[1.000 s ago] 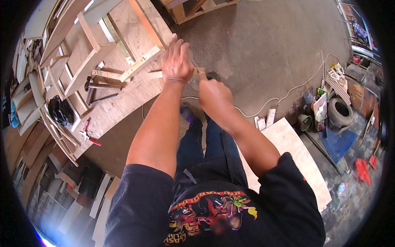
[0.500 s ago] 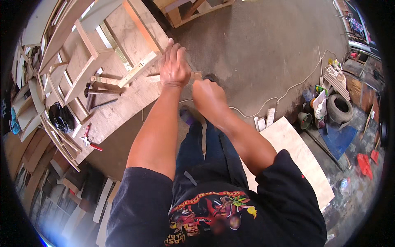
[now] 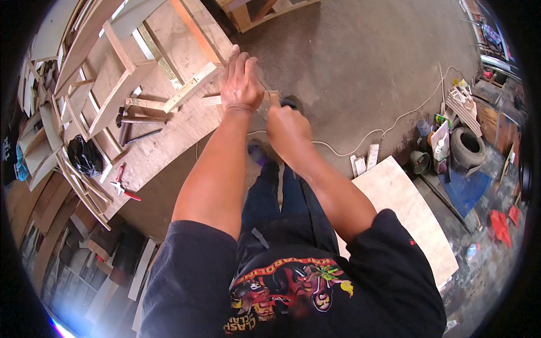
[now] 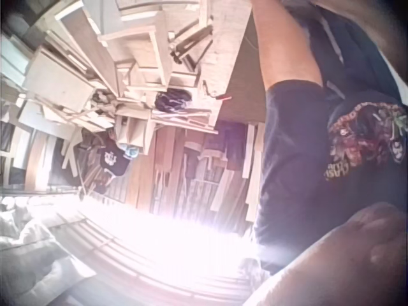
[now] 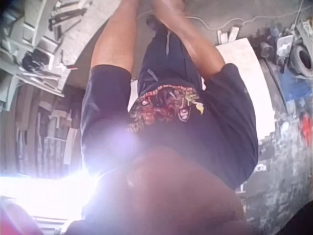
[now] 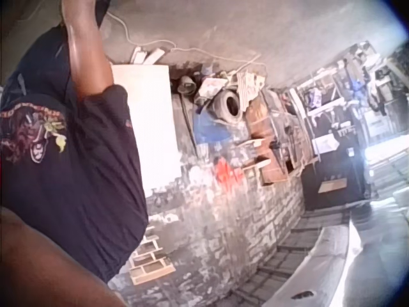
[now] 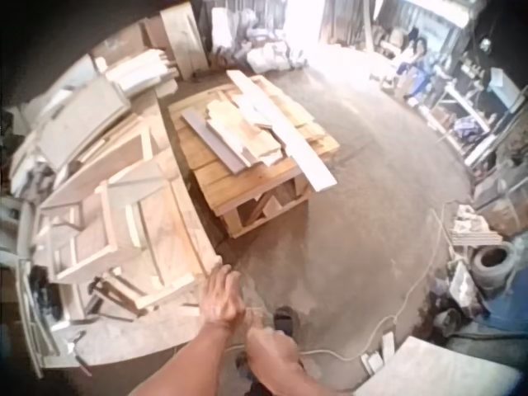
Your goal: The person aligns wooden strips on a workbench, marks a cutting line with a pencil and a square, and then cuts a piece of wood with a handsaw.
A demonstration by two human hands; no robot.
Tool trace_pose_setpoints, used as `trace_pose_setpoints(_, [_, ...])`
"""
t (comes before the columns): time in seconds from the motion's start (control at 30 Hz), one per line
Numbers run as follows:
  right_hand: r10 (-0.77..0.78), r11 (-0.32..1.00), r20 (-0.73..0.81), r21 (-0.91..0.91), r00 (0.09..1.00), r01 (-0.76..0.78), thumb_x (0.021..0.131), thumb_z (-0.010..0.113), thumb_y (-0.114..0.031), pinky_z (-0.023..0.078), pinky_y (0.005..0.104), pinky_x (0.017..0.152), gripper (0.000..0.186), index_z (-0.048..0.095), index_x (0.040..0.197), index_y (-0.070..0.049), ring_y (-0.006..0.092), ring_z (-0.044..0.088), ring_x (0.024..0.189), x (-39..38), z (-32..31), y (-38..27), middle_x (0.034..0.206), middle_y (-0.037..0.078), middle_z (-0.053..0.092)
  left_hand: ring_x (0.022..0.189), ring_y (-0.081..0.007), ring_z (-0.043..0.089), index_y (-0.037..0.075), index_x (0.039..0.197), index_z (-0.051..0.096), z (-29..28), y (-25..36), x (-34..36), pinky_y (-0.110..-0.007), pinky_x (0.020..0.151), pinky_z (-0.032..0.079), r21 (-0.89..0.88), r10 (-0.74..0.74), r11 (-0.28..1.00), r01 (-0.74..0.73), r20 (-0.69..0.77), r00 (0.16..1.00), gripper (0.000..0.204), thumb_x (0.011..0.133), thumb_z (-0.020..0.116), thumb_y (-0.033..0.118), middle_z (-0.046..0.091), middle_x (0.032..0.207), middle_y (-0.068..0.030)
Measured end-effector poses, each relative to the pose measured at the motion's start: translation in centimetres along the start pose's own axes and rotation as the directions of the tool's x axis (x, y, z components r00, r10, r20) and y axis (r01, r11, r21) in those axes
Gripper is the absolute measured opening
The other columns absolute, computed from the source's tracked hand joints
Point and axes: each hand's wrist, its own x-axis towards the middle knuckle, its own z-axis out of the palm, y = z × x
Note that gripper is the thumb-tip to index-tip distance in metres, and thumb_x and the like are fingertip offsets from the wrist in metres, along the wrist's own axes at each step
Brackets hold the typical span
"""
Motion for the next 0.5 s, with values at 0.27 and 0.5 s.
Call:
trace_pose_setpoints(0.27, [-0.126,0.991,-0.018,-0.038,0.992,0.125,0.093,0.061,-0.009,0.063,0.0468,0.073,0.038,0.057,0.129,0.003,0.0376,0.077,0.088,1.7,0.7,0.6,0.097,0.023,0.076,0.139,-0.0373,0.051,0.009,0.114,0.063,-0.1,0.2,-0.4,-0.052,0.111,0.042,0.009,0.005,1.000,-0.005,-0.008,1.000,0.025,0.091,0.052,0.008,0.064,0.127,-0.0145])
trace_pose_setpoints(0.5, [0.009,1.000,-0.013,-0.005,1.000,-0.009,0.089,0.059,-0.004,0.061,0.0521,0.070,0.045,0.055,0.134,0.000,0.0408,0.075,0.082,-0.9,0.3,0.2,0.086,0.024,0.074,0.139,-0.0372,0.051,0.007,0.113,0.064,0.2,0.1,-0.1,-0.051,0.113,0.042,0.017,-0.008,1.000,0.008,0.011,1.000,0.024,0.093,0.051,0.009,0.064,0.128,-0.0150])
